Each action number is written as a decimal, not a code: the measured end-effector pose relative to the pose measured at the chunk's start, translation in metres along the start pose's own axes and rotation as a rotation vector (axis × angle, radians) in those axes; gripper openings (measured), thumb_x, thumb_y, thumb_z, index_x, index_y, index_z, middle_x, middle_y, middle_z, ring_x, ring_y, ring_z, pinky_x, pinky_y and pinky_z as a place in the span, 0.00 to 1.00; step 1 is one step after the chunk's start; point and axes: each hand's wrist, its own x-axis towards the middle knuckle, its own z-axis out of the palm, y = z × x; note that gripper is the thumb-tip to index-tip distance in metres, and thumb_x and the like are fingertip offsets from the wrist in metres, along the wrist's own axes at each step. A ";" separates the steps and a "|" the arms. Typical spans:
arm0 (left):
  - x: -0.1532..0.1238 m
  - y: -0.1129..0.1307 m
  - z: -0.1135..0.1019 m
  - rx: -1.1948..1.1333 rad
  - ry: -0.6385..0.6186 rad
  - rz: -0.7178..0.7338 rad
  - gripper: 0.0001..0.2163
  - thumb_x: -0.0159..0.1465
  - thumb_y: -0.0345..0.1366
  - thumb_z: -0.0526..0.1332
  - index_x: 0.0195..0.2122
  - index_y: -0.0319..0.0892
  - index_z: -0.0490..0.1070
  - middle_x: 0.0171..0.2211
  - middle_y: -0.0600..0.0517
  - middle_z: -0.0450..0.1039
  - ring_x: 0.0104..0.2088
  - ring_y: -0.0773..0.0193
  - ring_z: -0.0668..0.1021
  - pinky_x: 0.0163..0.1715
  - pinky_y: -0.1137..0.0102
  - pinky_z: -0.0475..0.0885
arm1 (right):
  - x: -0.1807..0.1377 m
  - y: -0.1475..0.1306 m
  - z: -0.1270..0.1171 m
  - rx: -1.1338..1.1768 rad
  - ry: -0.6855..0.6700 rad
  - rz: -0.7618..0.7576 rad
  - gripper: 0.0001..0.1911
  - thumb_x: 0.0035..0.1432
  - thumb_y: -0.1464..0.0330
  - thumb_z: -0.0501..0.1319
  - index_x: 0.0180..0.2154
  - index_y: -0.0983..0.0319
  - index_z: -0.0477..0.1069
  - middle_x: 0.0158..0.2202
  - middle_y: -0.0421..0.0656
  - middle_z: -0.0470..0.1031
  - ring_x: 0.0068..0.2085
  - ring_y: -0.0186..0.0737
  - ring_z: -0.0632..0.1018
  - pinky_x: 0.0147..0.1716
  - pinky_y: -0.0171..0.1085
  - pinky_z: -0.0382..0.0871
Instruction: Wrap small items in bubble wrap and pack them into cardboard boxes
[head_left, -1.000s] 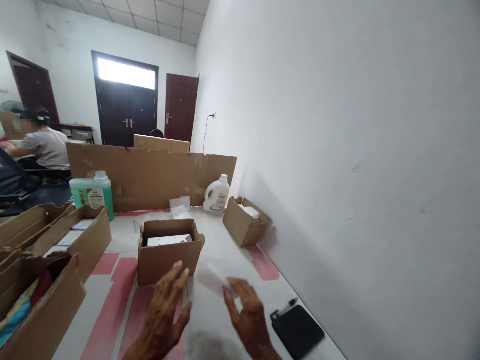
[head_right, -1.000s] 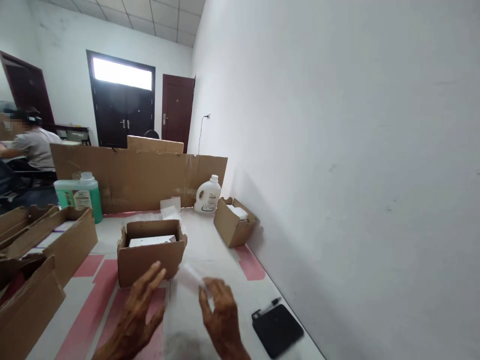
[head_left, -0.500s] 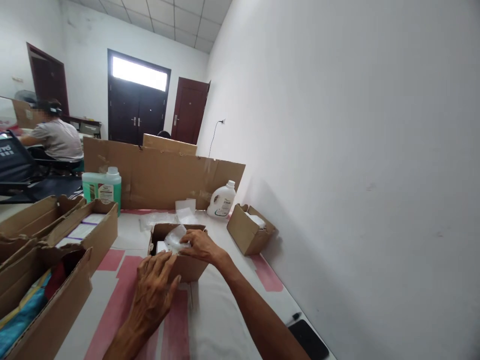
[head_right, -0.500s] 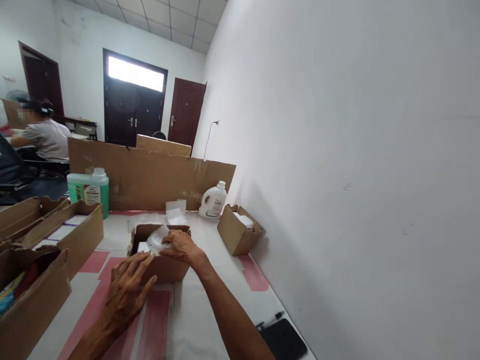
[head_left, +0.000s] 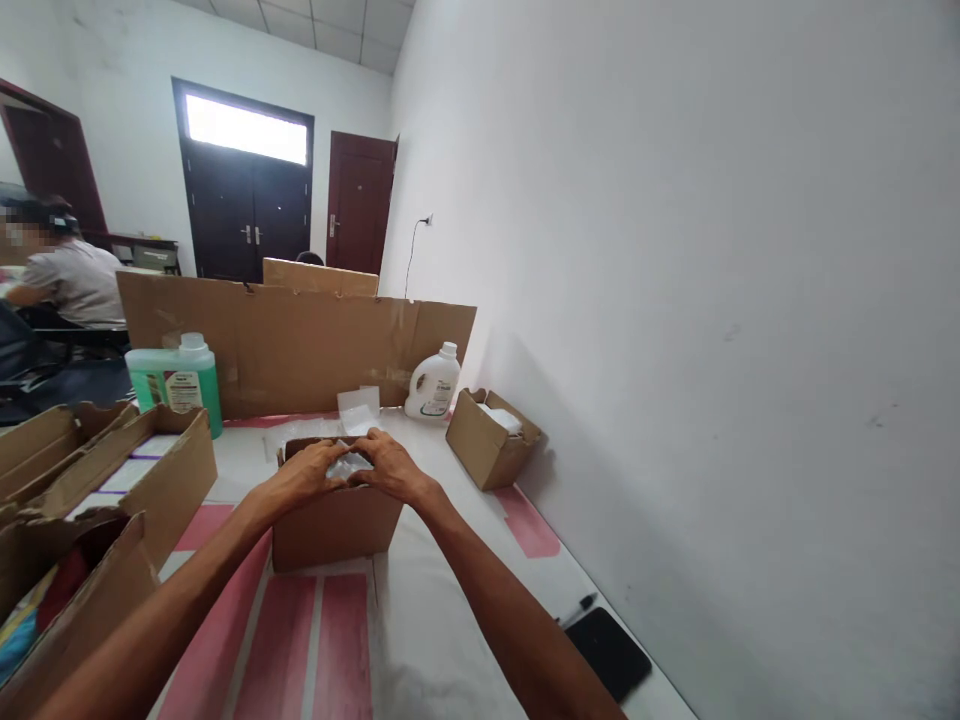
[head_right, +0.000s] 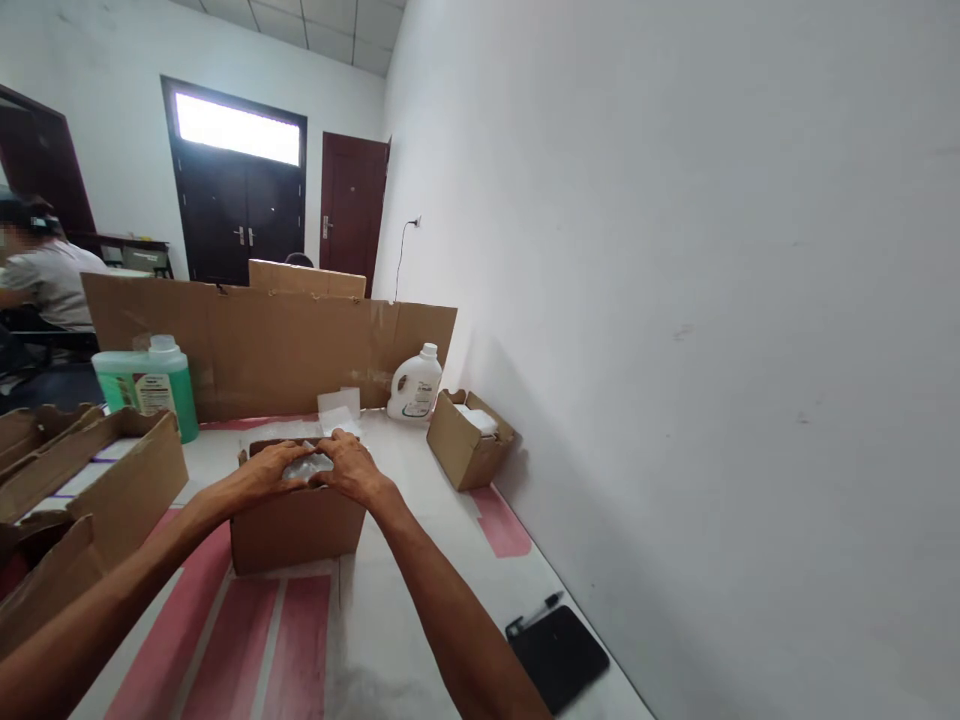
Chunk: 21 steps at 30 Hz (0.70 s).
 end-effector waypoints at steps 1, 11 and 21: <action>-0.001 -0.003 0.003 0.002 -0.020 -0.012 0.25 0.55 0.38 0.66 0.55 0.45 0.75 0.55 0.43 0.77 0.55 0.50 0.77 0.58 0.59 0.69 | 0.001 0.003 0.001 0.012 -0.008 -0.005 0.23 0.53 0.70 0.74 0.52 0.61 0.78 0.50 0.49 0.76 0.53 0.49 0.75 0.52 0.41 0.67; -0.011 0.019 -0.030 0.010 -0.068 -0.094 0.22 0.54 0.47 0.66 0.48 0.44 0.79 0.49 0.44 0.79 0.51 0.49 0.79 0.54 0.59 0.72 | -0.014 0.010 -0.017 0.217 0.051 -0.068 0.16 0.54 0.66 0.72 0.46 0.59 0.81 0.46 0.44 0.79 0.48 0.45 0.78 0.48 0.39 0.70; -0.139 0.003 0.077 -0.438 0.552 -0.638 0.34 0.68 0.60 0.45 0.65 0.41 0.64 0.62 0.37 0.70 0.66 0.42 0.68 0.64 0.43 0.63 | -0.107 0.015 0.094 0.773 0.600 0.431 0.42 0.67 0.39 0.41 0.59 0.63 0.71 0.56 0.53 0.76 0.61 0.50 0.74 0.57 0.49 0.71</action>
